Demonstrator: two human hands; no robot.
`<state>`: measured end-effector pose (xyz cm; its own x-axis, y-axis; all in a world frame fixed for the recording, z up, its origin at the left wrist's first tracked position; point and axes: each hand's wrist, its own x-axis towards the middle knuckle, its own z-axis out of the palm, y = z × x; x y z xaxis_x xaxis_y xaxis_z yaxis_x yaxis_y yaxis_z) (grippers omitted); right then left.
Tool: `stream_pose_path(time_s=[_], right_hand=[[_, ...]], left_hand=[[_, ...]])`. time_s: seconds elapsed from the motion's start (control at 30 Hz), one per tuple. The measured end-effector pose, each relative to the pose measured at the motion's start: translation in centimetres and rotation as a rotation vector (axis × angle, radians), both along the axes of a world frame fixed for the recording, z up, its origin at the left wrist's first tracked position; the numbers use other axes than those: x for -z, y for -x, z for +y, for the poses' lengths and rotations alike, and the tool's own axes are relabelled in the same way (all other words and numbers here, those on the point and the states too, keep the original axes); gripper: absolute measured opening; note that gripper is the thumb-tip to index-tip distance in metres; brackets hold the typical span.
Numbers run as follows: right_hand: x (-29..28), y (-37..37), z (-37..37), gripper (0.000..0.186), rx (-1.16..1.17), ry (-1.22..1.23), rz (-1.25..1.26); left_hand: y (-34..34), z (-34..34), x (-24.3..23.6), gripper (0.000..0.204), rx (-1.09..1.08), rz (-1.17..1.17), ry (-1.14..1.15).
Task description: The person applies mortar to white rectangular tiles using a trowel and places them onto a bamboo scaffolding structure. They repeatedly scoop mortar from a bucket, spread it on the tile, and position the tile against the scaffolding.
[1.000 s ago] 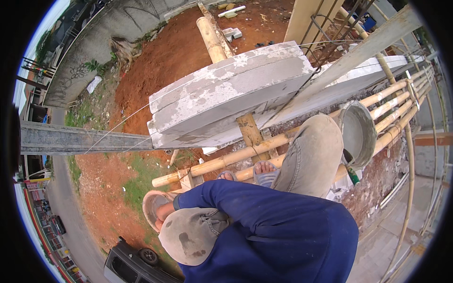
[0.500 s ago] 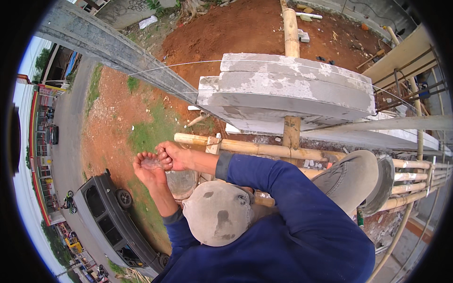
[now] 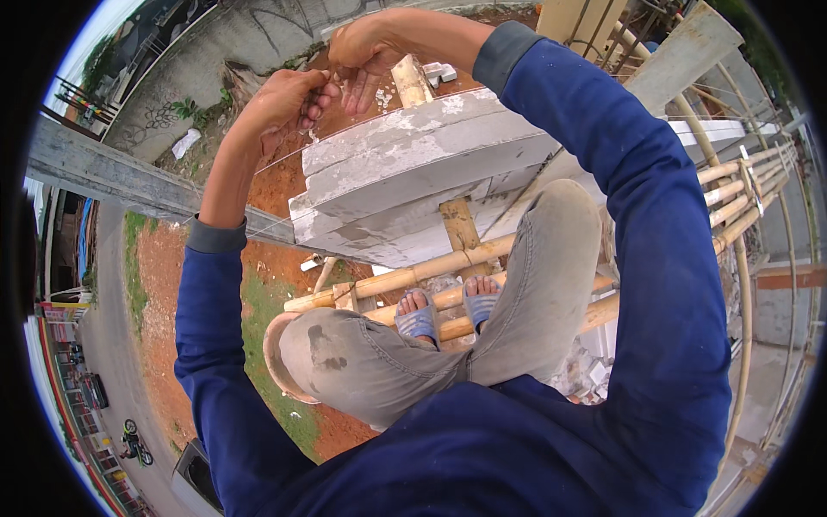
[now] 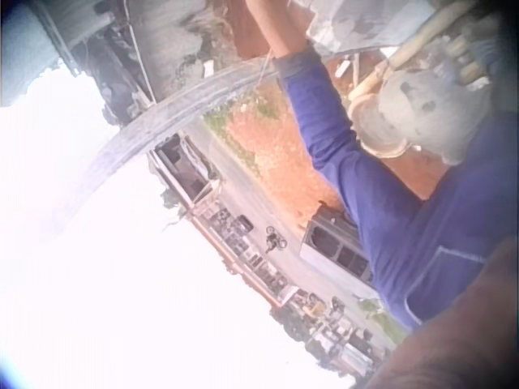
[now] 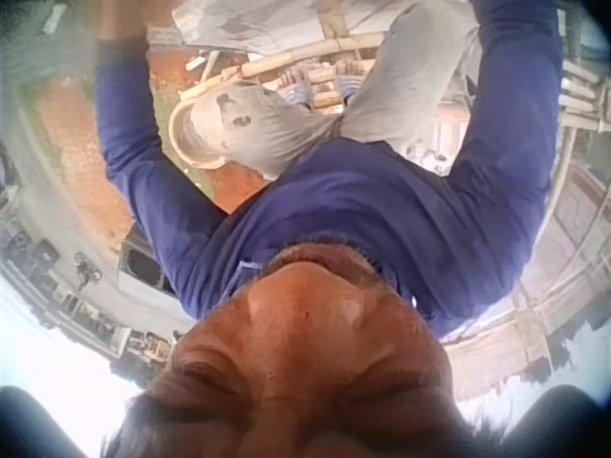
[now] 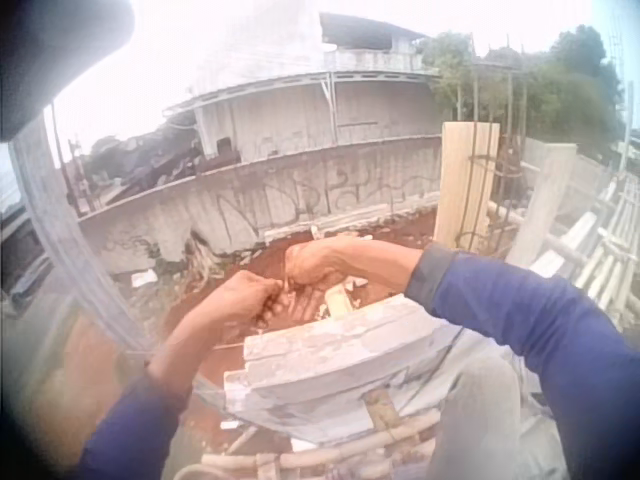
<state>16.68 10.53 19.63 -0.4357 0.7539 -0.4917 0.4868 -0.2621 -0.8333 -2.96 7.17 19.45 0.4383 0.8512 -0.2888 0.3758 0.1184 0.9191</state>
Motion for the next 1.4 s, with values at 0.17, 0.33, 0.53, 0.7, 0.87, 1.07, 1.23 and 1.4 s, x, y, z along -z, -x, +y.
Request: stream_pose_path(time_s=[0.17,0.33,0.53,0.7,0.87,1.07,1.23,1.4], right_hand=[[-4.7,-7.0,-2.8,0.03,0.007,-0.252,-0.526],[-6.5,-18.1,-6.4,0.025,0.359,-0.796,-0.816],[-2.6,-19.7,-4.6,0.023,0.645,-1.198,-1.019],[-2.5,-8.5,-6.4,0.024,0.307,-1.211,-0.366],[5.7,10.8,-7.5,0.021,-0.333,-0.616,0.294],[26.7,31.7,-19.0,0.027,-0.835,-0.215,0.345],[40.4,42.7,-30.9,0.027,-0.958,-0.241,0.048],[42.0,41.6,-29.7,0.025,-0.558,0.164,-0.041]], left_hand=[[-7.4,4.2,2.2,0.029,0.224,0.027,-0.074],[-17.6,3.2,-2.4,0.031,0.435,0.027,-0.401],[-12.5,5.8,-3.6,0.036,0.437,0.401,-0.785],[0.0,-2.8,-3.7,0.036,0.088,0.127,-1.119],[16.1,-15.4,4.0,0.038,-0.502,-0.268,-0.85],[26.7,-27.4,27.0,0.039,-1.503,-0.306,-0.164],[31.9,-35.8,40.9,0.039,-1.576,-0.463,0.484],[31.2,-36.7,46.0,0.032,-1.829,-0.539,0.512]])
